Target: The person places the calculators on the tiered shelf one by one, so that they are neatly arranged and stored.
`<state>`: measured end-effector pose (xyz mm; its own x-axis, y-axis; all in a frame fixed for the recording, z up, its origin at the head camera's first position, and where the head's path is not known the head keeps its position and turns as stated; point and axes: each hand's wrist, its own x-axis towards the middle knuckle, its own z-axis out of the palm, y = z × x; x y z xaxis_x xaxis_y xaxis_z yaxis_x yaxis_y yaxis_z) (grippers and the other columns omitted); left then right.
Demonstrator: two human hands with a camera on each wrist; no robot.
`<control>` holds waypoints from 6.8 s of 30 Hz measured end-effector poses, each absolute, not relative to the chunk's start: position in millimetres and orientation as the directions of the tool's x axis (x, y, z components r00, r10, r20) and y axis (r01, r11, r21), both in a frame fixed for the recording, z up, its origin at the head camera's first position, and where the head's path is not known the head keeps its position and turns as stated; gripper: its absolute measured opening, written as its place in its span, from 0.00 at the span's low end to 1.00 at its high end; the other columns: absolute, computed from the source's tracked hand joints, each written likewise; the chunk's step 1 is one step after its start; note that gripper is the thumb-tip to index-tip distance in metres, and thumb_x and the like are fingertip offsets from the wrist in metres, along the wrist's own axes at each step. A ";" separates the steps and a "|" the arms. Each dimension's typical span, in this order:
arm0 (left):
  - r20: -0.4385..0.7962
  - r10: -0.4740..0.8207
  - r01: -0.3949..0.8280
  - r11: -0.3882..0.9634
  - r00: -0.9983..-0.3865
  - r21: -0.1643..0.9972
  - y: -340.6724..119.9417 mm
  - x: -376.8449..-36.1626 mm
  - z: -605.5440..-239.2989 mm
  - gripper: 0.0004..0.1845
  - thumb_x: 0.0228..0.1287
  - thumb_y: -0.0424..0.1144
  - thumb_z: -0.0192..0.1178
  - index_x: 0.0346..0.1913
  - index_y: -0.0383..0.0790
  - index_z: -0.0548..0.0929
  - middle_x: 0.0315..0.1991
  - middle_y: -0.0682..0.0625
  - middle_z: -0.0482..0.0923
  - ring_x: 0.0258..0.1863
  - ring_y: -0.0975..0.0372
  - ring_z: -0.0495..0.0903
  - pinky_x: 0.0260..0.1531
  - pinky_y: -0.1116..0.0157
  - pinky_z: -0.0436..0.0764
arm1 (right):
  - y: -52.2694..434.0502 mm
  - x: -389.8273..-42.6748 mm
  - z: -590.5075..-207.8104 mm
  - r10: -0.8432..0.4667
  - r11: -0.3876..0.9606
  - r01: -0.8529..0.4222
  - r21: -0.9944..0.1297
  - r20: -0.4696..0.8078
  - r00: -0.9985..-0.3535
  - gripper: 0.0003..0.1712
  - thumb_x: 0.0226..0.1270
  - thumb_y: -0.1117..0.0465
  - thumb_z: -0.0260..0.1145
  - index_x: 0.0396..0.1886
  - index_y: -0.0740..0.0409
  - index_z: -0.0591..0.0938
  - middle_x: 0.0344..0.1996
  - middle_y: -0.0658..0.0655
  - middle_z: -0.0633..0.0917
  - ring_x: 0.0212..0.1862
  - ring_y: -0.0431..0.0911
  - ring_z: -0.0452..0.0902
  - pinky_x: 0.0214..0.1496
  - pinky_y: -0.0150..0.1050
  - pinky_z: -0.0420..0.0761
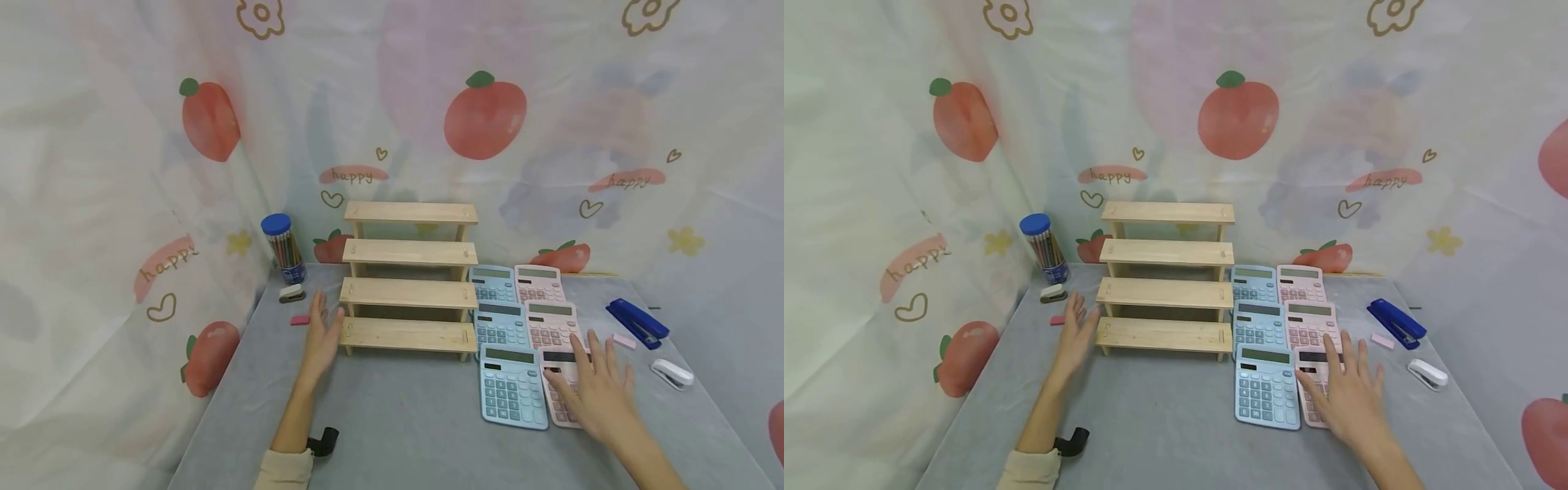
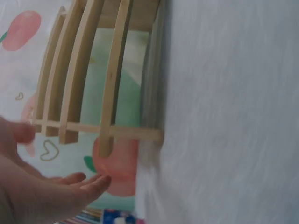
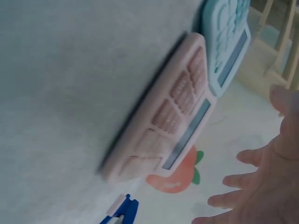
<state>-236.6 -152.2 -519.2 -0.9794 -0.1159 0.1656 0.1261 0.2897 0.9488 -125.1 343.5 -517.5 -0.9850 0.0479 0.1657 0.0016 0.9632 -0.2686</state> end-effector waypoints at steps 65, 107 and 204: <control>-0.038 -0.336 0.075 -0.317 -0.941 0.945 -130.9 -236.7 -545.8 0.39 0.63 0.09 0.47 0.78 0.27 0.57 0.77 0.34 0.63 0.75 0.41 0.66 0.46 0.72 0.79 | 302.8 -143.0 -450.0 0.046 0.883 -0.071 -0.464 0.237 -0.970 0.76 0.43 0.52 0.88 0.85 0.60 0.48 0.77 0.78 0.51 0.65 0.79 0.59 0.56 0.84 0.67; -0.079 -0.436 0.092 -0.357 -0.897 0.930 -124.3 -236.5 -547.9 0.35 0.60 0.08 0.49 0.72 0.26 0.64 0.72 0.32 0.69 0.71 0.41 0.73 0.65 0.52 0.79 | 108.6 -307.7 -340.9 -0.071 0.793 -0.295 -0.533 0.400 -0.914 0.62 0.45 0.52 0.82 0.80 0.57 0.62 0.77 0.68 0.58 0.68 0.70 0.64 0.63 0.68 0.72; -0.012 -0.473 0.088 -0.189 -0.881 0.978 -123.1 -235.6 -550.5 0.33 0.62 0.10 0.53 0.71 0.29 0.71 0.69 0.34 0.74 0.68 0.43 0.77 0.65 0.47 0.78 | 234.7 -134.6 -539.3 0.062 0.939 0.070 -0.337 -0.035 -0.997 0.90 0.28 0.25 0.85 0.81 0.66 0.49 0.74 0.84 0.50 0.57 0.94 0.60 0.43 0.81 0.77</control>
<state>-235.6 -123.1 -550.5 -0.8811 -0.4728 -0.0120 0.0883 -0.1894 0.9779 -134.6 234.7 -539.3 -0.9975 0.0618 -0.0349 0.0699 0.9390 -0.3367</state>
